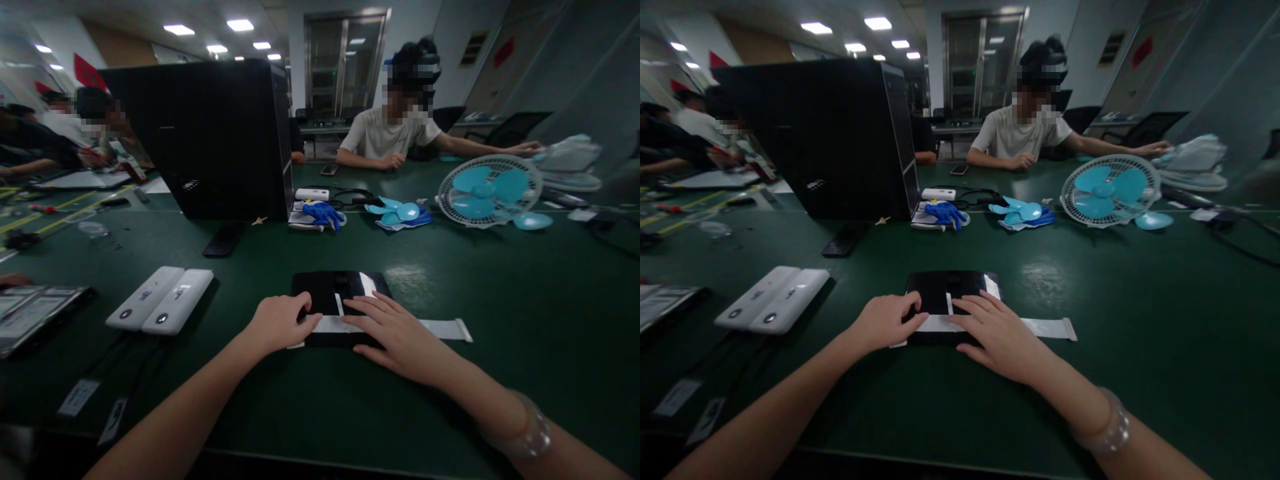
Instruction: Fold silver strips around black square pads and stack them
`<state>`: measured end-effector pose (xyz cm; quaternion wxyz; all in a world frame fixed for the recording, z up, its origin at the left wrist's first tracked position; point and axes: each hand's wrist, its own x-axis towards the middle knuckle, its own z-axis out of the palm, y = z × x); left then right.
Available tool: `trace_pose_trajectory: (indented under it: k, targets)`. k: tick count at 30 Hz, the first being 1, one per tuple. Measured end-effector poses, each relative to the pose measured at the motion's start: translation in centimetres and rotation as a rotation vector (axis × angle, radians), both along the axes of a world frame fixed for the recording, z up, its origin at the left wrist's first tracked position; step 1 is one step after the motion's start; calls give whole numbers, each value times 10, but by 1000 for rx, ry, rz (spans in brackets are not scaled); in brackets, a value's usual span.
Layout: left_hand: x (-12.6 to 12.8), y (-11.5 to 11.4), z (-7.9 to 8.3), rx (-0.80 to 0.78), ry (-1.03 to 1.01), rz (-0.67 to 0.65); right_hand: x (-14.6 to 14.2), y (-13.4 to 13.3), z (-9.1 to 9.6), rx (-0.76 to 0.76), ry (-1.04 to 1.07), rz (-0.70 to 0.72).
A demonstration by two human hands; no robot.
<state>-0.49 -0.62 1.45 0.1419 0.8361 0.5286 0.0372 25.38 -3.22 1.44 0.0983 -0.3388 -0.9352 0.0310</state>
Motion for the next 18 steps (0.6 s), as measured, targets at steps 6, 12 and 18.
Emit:
trace_pose_trajectory:
  k: [6,12,18]
  targets:
    - [-3,7,-4,2,-63,85,-6,-6,7,-108,19,37]
    - [-7,15,-13,-68,-240,213,-8,-7,5,-130,34,46]
    - [-12,25,-23,-85,-402,275,-10,-8,6,-158,41,15]
